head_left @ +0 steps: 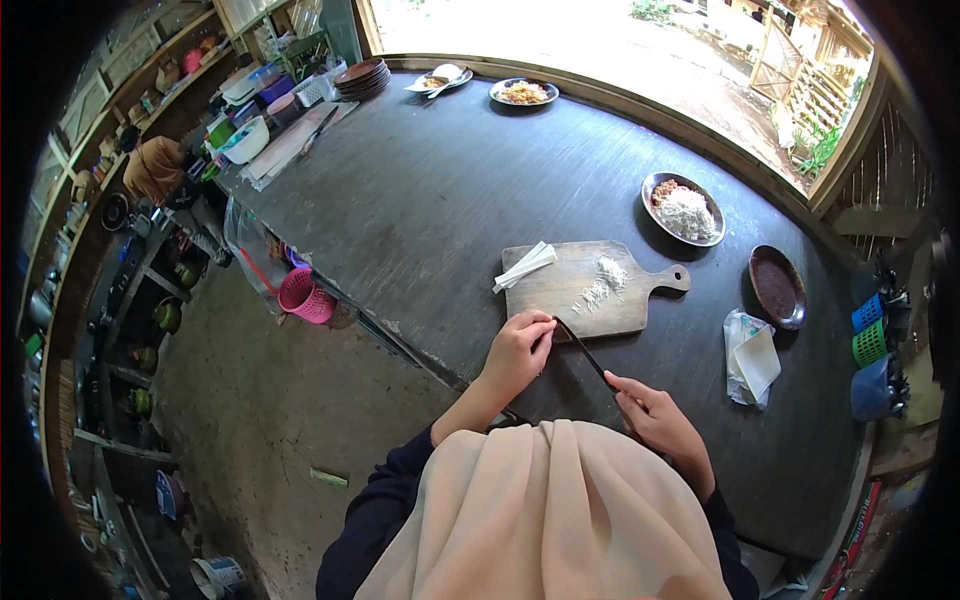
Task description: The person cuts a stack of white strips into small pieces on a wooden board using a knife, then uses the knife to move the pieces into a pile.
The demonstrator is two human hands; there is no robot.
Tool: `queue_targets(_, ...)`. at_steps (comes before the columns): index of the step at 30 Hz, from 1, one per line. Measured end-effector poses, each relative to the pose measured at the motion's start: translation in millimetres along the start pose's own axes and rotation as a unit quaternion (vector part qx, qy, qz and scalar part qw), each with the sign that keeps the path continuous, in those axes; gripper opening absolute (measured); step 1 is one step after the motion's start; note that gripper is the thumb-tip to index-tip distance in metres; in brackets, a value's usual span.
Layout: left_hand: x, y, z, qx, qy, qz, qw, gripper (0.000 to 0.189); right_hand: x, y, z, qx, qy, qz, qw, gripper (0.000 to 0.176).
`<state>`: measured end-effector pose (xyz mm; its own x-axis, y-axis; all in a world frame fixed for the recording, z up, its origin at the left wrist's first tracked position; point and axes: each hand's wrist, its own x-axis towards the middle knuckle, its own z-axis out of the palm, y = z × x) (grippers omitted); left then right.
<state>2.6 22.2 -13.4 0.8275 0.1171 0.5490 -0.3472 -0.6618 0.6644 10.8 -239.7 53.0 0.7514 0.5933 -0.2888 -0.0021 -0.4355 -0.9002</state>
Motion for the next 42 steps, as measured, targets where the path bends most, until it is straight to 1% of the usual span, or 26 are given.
queue_targets(3,0.9,0.7,-0.3,0.002,-0.003,-0.006,1.0,0.014,1.6,1.6,0.6,0.001,0.018,-0.015,1.0,0.038)
queue_targets(9,1.2,1.4,-0.4,-0.003,-0.004,-0.009,1.0,0.013,-2.1,-3.0,-3.3,-0.037,0.001,0.002,0.999,0.037)
queue_targets(11,0.9,0.7,0.6,-0.007,0.002,-0.005,1.0,0.011,-2.4,-4.5,-3.5,-0.036,0.0,0.004,0.999,0.037)
queue_targets(16,2.0,1.4,-0.6,0.001,-0.002,-0.004,1.0,0.011,-0.5,-6.7,-1.0,-0.028,-0.001,-0.001,1.0,0.037)
queue_targets(19,2.5,2.1,-1.1,0.002,-0.005,-0.004,1.0,0.012,0.0,-14.4,4.5,-0.053,0.015,0.001,0.998,0.036)
queue_targets(21,2.5,2.2,-1.1,0.001,-0.008,-0.005,1.0,0.011,-0.1,-18.3,6.4,-0.074,0.022,-0.014,0.997,0.037)
queue_targets(25,1.7,1.3,-1.1,0.006,-0.005,0.0,1.0,0.013,-0.3,-10.1,-5.0,-0.08,0.006,-0.013,0.997,0.037)
queue_targets(27,1.9,0.9,-1.7,0.005,-0.003,0.0,1.0,0.013,-3.7,-8.2,-15.0,-0.018,-0.03,0.038,0.999,0.037)
queue_targets(28,1.7,0.4,-1.4,0.001,-0.001,0.003,1.0,0.013,-4.2,-10.2,-13.7,-0.021,-0.033,0.037,0.999,0.037)
queue_targets(30,1.0,0.6,-1.0,-0.002,-0.001,0.004,1.0,0.013,-6.6,-16.2,-6.0,-0.12,0.0,-0.014,0.993,0.037)
queue_targets(34,1.6,0.6,-1.6,0.002,-0.007,-0.003,1.0,0.013,-7.4,-24.8,0.6,-0.119,0.021,-0.02,0.992,0.037)
queue_targets(36,1.3,1.0,-1.4,0.001,-0.007,-0.005,1.0,0.013,-5.2,-15.7,1.9,-0.067,0.042,-0.014,0.997,0.036)
queue_targets(39,0.8,1.7,-2.7,0.0,-0.007,-0.007,1.0,0.013,-4.2,-11.0,-1.5,-0.068,0.02,-0.018,0.997,0.036)
queue_targets(42,0.5,1.2,-1.8,-0.008,-0.005,-0.008,1.0,0.012,-6.0,-19.3,0.7,-0.091,0.022,-0.026,0.995,0.036)
